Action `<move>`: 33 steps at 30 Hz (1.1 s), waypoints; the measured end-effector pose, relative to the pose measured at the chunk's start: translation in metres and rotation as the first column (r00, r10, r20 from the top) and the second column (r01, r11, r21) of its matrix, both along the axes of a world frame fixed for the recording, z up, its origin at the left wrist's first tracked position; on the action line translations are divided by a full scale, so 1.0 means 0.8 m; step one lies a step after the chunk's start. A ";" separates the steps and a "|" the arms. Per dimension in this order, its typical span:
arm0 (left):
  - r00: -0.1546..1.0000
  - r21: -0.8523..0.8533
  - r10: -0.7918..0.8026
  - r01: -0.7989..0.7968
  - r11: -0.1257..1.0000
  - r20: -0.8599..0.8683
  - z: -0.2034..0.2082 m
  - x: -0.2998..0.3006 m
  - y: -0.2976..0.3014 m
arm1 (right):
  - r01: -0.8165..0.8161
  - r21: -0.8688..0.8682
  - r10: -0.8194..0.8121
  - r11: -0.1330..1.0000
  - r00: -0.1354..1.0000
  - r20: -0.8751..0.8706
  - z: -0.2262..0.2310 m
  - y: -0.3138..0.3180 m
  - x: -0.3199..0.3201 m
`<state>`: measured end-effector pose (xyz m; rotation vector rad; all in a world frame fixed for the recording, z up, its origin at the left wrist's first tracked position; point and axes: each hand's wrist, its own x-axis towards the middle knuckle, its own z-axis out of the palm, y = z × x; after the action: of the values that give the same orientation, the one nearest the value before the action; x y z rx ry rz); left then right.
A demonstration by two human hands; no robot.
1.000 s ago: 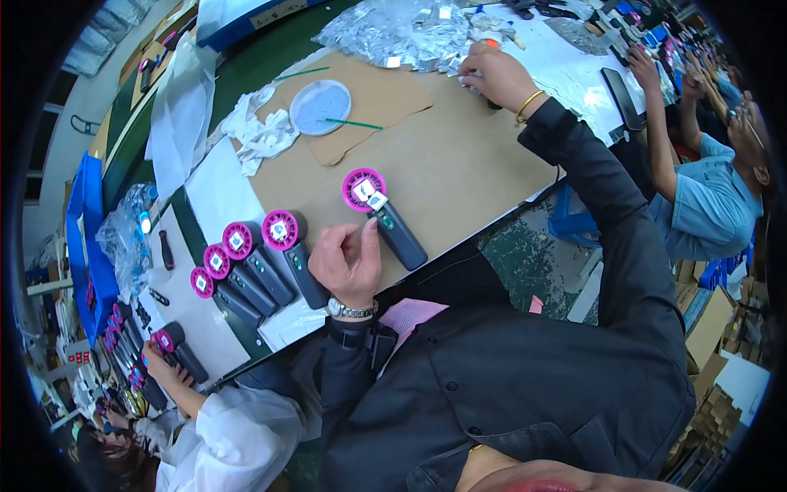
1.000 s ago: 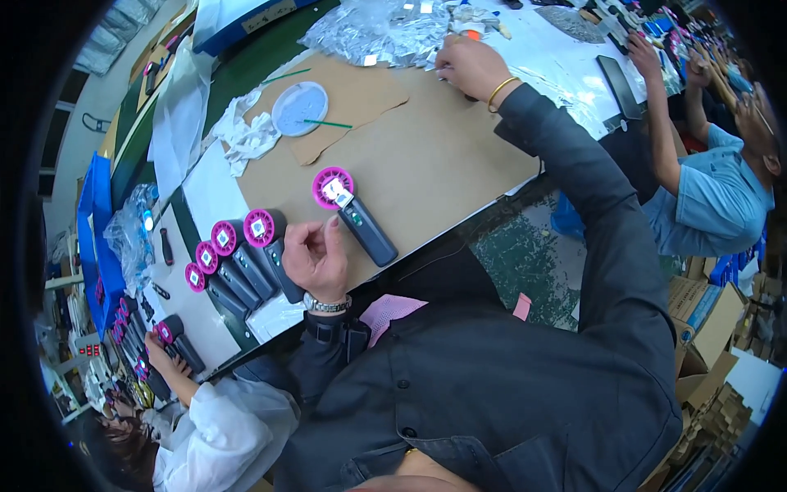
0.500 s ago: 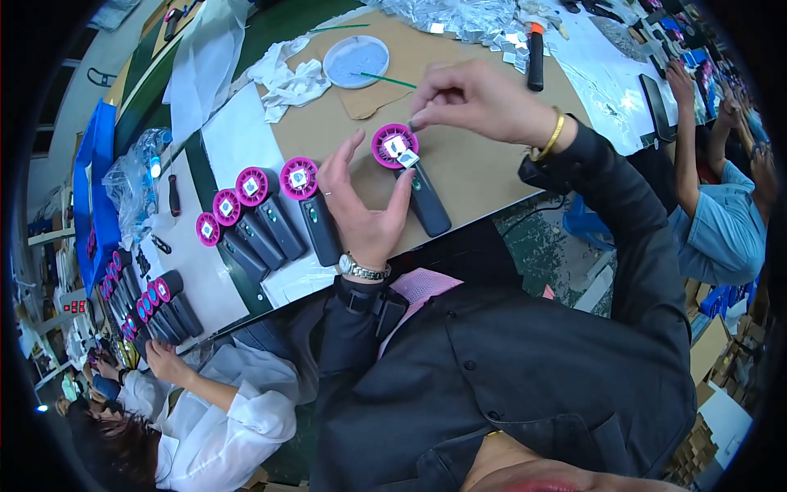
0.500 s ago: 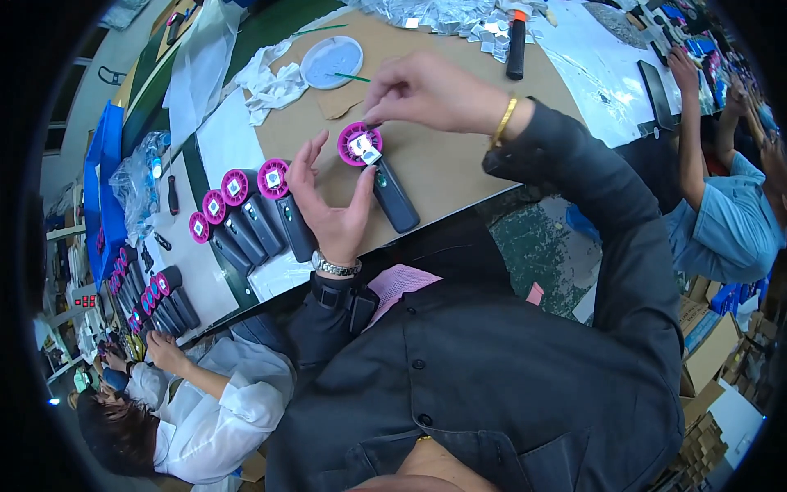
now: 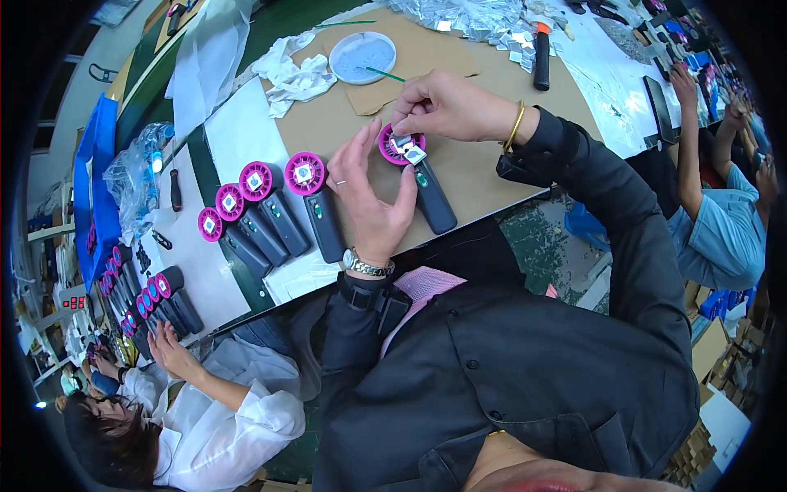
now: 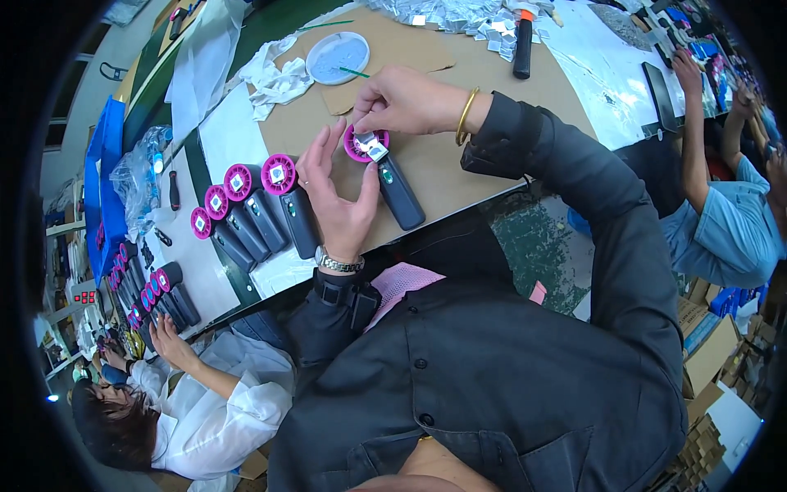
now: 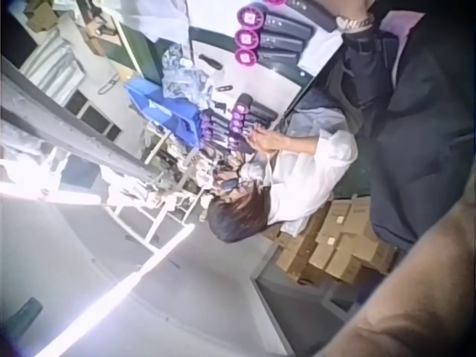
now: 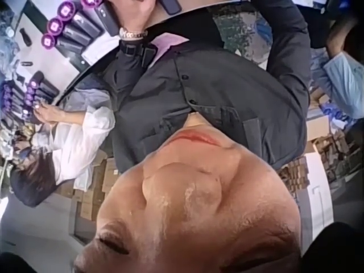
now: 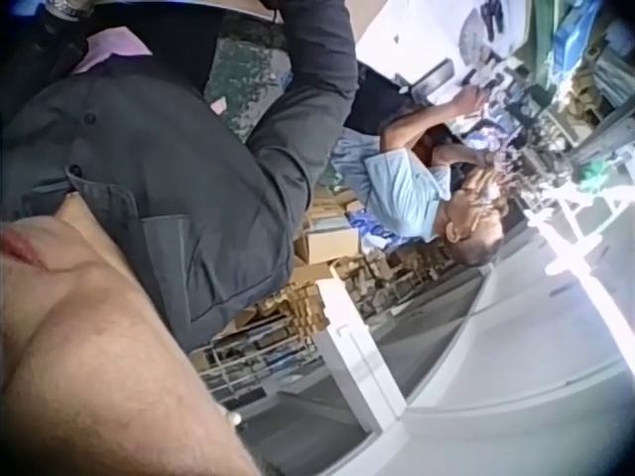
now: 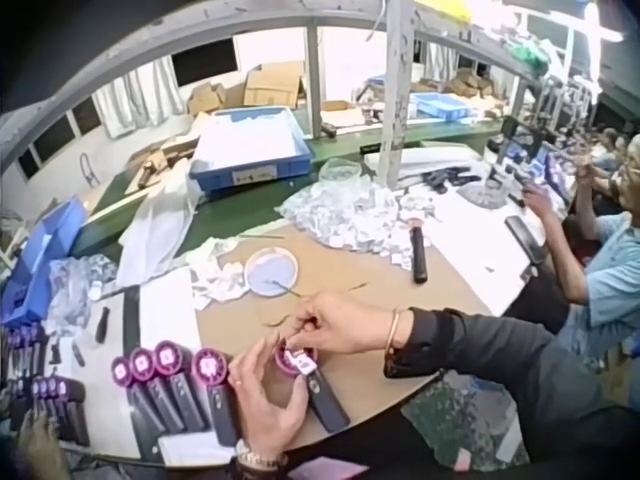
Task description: The person picks up a small square component and places it onto the center of a handheld fan, then applies a substance using a thin applicator. They wipe the fan with a cloth and fit a cylindrical cover over the fan head before setting it aside.
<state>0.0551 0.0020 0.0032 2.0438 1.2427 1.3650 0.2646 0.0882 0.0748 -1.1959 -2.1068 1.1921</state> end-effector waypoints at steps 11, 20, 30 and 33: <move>0.999 -0.011 0.012 -0.012 1.000 -0.033 0.000 0.000 0.000 | 0.013 -0.040 -0.013 0.999 1.000 -0.015 -0.008 -0.005 -0.001; 0.992 -0.054 -0.016 0.023 0.998 0.122 -0.007 0.004 0.003 | 0.077 0.198 -0.085 0.977 0.996 0.034 -0.015 -0.009 -0.011; 0.994 -0.034 -0.005 0.009 0.999 0.107 -0.009 0.003 0.003 | 0.094 0.079 -0.103 0.992 0.987 0.120 -0.006 -0.008 -0.009; 0.999 -0.010 0.010 -0.010 1.000 0.041 -0.006 0.002 0.004 | 0.105 0.198 -0.093 0.974 0.993 -0.067 -0.004 -0.035 -0.004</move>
<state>0.0563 0.0050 -0.0012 1.9955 1.2415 1.3961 0.2615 0.0600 0.0712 -1.1456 -2.0442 0.9329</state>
